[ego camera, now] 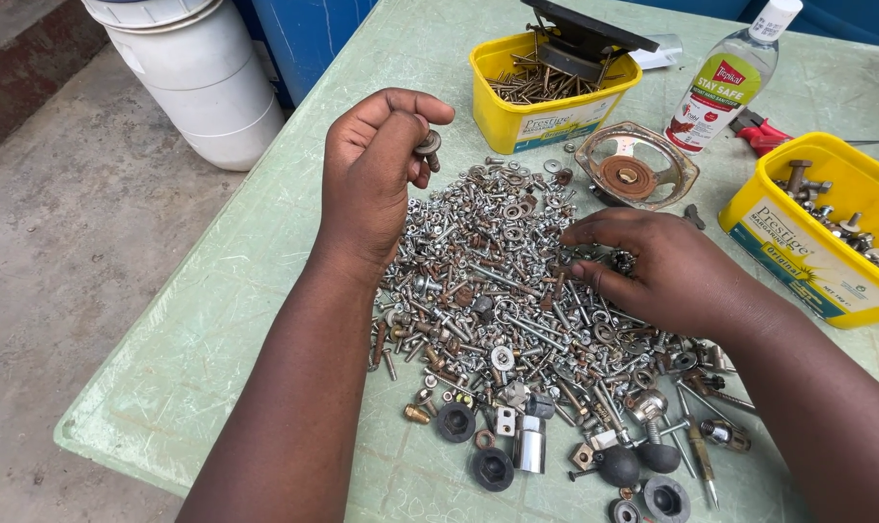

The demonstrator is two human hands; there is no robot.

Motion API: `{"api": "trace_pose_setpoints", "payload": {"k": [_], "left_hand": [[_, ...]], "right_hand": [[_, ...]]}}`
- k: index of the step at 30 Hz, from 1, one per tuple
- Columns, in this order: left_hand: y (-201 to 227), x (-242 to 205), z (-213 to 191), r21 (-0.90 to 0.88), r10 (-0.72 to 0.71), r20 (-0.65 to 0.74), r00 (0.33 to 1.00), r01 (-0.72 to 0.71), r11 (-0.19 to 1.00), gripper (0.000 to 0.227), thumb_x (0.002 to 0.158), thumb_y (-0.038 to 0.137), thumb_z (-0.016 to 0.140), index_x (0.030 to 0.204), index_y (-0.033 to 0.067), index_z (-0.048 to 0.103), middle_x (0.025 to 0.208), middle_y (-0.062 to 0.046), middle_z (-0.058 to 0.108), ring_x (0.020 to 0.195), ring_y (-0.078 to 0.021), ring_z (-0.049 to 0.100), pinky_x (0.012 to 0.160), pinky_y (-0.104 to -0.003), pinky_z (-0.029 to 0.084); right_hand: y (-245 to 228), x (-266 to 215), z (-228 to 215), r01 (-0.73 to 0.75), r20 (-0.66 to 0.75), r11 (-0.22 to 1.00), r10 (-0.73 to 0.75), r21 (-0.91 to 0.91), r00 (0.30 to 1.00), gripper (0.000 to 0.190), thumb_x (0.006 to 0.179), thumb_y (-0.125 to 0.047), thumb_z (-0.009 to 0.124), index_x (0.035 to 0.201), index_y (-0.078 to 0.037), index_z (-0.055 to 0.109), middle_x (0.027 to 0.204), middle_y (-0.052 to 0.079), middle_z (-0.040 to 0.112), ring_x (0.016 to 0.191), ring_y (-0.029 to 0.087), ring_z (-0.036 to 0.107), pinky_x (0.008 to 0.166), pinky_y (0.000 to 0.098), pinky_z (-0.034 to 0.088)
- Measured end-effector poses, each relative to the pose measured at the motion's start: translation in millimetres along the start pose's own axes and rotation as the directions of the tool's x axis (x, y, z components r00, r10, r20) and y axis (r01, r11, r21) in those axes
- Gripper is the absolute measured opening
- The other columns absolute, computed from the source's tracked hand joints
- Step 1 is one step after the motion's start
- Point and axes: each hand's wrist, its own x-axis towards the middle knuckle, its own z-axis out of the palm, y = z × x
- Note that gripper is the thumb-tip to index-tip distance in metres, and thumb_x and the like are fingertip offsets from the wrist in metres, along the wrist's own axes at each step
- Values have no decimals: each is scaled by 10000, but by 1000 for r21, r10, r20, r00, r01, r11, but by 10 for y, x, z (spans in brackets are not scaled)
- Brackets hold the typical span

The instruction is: The person sorts a mixed pile of metal fasteners on a table, picking up individual screws, nuts, and washers, inspecting them, and placing some into a yellow container. The hands repeatedly sift through the pile and handle items one at a time.

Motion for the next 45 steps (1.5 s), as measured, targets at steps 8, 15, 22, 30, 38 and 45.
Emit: {"api": "trace_pose_setpoints", "payload": {"k": [8, 15, 22, 30, 38, 45], "left_hand": [[-19, 4, 1, 1, -2, 12, 1000, 2, 1000, 247, 829, 128, 523, 872, 76, 760, 667, 16, 606, 545, -58, 413, 521, -227, 409], [16, -10, 6, -2, -4, 9, 1000, 4, 1000, 239, 828, 115, 531, 870, 73, 763, 709, 12, 638, 563, -57, 410, 521, -228, 402], [20, -11, -14, 10, 36, 14, 999, -36, 999, 249, 850, 113, 529, 901, 64, 768, 701, 8, 633, 559, -59, 419, 527, -238, 406], [31, 4, -22, -40, 74, 10, 997, -74, 996, 232, 852, 124, 537, 888, 74, 761, 652, 6, 609, 526, -69, 425, 494, -236, 370], [30, -33, -1, -45, 97, 31, 995, -96, 994, 213, 878, 134, 559, 900, 99, 768, 624, 4, 554, 533, -62, 388, 494, -241, 323], [77, -38, 0, -20, 65, 15, 998, -65, 998, 222, 857, 135, 546, 881, 102, 764, 614, 25, 543, 543, -58, 386, 501, -228, 336]], "right_hand": [[-63, 31, -4, 80, -68, 997, -79, 1, 995, 359, 921, -343, 657, 1229, -174, 730, 1283, 43, 726, 1180, 261, 676, 975, 447, 503], [-200, 345, 30, 228, -112, 974, -226, 4, 968, 306, 949, -244, 646, 1213, -109, 723, 1249, 92, 730, 1134, 308, 682, 925, 492, 507], [-118, 871, 253, 153, -92, 987, -157, -42, 983, 461, 962, -331, 611, 1370, -119, 618, 1415, 160, 596, 1273, 355, 570, 1023, 498, 431], [-236, 914, 325, 132, 87, 989, -127, -66, 988, 437, 984, -355, 529, 1360, -160, 637, 1425, 108, 591, 1307, 331, 553, 999, 532, 454], [-371, 913, 261, 203, 12, 974, -203, -97, 979, 335, 912, -322, 672, 1202, -163, 723, 1233, 65, 693, 1144, 314, 638, 930, 498, 495], [-758, 935, 381, 392, 47, 917, -396, 69, 917, 420, 957, -330, 612, 1324, -130, 654, 1339, 110, 629, 1188, 343, 609, 912, 515, 481]]}}
